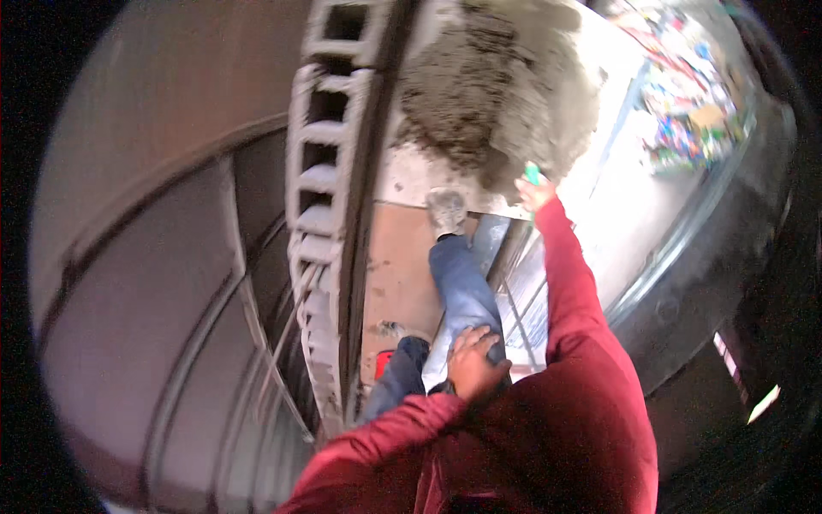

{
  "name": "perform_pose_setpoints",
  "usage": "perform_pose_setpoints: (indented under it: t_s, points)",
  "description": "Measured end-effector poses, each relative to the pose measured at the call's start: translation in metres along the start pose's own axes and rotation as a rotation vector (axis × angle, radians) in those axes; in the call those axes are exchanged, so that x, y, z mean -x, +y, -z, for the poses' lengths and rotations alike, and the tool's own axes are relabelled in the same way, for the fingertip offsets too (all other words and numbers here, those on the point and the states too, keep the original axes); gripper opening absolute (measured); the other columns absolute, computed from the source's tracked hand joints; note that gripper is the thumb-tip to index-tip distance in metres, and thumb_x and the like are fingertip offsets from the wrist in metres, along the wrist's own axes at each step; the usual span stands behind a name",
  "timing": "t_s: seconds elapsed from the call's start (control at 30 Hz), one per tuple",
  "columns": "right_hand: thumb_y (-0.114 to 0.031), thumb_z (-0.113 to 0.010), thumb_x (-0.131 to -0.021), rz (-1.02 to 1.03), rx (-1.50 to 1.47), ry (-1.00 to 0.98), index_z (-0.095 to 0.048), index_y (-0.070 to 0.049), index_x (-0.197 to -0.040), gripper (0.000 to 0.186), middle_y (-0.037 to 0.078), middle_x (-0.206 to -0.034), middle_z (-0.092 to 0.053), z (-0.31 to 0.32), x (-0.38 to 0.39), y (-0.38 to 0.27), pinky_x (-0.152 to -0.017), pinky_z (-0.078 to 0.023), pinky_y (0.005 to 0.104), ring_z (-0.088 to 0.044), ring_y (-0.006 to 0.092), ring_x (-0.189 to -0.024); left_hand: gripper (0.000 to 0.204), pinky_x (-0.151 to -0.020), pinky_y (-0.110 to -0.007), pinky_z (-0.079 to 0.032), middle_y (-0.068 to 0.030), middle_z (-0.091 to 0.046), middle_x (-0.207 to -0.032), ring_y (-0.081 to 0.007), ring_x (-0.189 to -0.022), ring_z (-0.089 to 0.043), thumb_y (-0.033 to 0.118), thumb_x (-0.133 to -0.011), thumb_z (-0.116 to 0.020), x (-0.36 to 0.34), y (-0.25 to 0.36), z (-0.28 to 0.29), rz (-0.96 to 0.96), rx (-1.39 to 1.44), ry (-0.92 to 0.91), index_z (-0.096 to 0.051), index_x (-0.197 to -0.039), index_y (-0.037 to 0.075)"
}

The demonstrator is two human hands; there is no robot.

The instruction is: The person scoops wet cement from a pile on a board using a trowel and applies it to the gaps between hollow blocks on a wall. The person repeatedly mixes the cement and fills the joints, occasionally pouring water from a red can into the pile to adjust the consistency.

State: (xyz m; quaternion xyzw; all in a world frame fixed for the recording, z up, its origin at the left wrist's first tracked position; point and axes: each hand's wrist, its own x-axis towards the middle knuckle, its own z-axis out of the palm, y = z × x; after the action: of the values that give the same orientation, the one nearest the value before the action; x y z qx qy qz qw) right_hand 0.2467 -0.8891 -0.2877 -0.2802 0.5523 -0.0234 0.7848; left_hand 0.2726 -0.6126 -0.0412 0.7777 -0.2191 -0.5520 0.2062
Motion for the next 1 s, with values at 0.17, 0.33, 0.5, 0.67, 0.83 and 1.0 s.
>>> perform_pose_setpoints:
  t_s: [0.17,0.33,0.5,0.67,0.83,1.0]
  points:
    - [-0.017,-0.059,-0.084,-0.133,0.387,0.057,-0.048,-0.012,-0.079,0.013,-0.004,-0.051,-0.04,-0.024,0.121,-0.009,-0.032,-0.029,0.0253,-0.036,0.009,-0.037,0.06,-0.104,-0.043,-0.033,-0.0134,-0.051,-0.13,-0.0331,-0.122,-0.044,0.046,-0.069,-0.069,0.038,-0.023,0.014,0.011,0.003,0.043,-0.061,-0.116,0.011]
    - [-0.013,-0.056,-0.082,-0.098,0.809,-0.167,-0.047,-0.01,-0.071,0.014,0.0,-0.048,-0.043,-0.017,0.191,0.022,-0.031,-0.032,0.0275,-0.039,0.0126,-0.033,0.062,-0.101,-0.045,-0.035,-0.0152,-0.05,-0.129,-0.0327,-0.12,-0.046,0.05,-0.071,-0.066,0.112,-0.096,0.03,0.067,-0.012,0.14,-0.057,-0.121,0.013]
    - [-0.01,-0.058,-0.079,-0.285,1.141,-0.312,-0.047,-0.009,-0.071,0.013,0.001,-0.048,-0.043,-0.08,0.253,0.045,-0.03,-0.032,0.0283,-0.04,0.0127,-0.033,0.065,-0.096,-0.044,-0.037,-0.014,-0.05,-0.128,-0.0332,-0.121,-0.044,0.053,-0.07,-0.065,0.222,-0.211,0.069,0.42,-0.172,-0.01,-0.055,-0.124,0.017]
    - [-0.011,-0.061,-0.079,-0.323,1.392,-0.618,-0.052,-0.007,-0.081,0.01,0.0,-0.053,-0.044,-0.155,0.256,0.115,-0.032,-0.029,0.0284,-0.039,0.0109,-0.036,0.09,-0.103,-0.053,-0.029,-0.0242,-0.032,-0.141,-0.0425,-0.129,-0.033,0.058,-0.069,-0.063,0.298,-0.333,0.007,0.764,-0.032,-0.015,-0.032,-0.14,0.012]
    - [-0.02,-0.07,-0.074,0.173,1.92,-1.038,-0.056,-0.003,-0.093,0.029,0.005,-0.07,-0.056,-0.227,0.2,0.225,-0.056,-0.043,0.0328,-0.051,0.0159,-0.061,0.106,-0.098,-0.064,-0.031,-0.0316,-0.021,-0.142,-0.0475,-0.128,-0.032,0.061,-0.065,-0.066,0.307,-0.374,-0.018,0.838,0.324,0.092,-0.018,-0.144,0.008]
    - [-0.026,-0.068,-0.075,0.321,2.174,-1.217,-0.057,-0.001,-0.102,0.038,0.016,-0.08,-0.063,-0.347,0.185,0.301,-0.066,-0.046,0.0399,-0.061,0.0302,-0.074,0.102,-0.096,-0.051,-0.04,-0.0261,-0.03,-0.14,-0.0437,-0.121,-0.041,0.058,-0.067,-0.067,0.312,-0.374,-0.015,0.887,0.292,0.091,-0.023,-0.143,0.005]
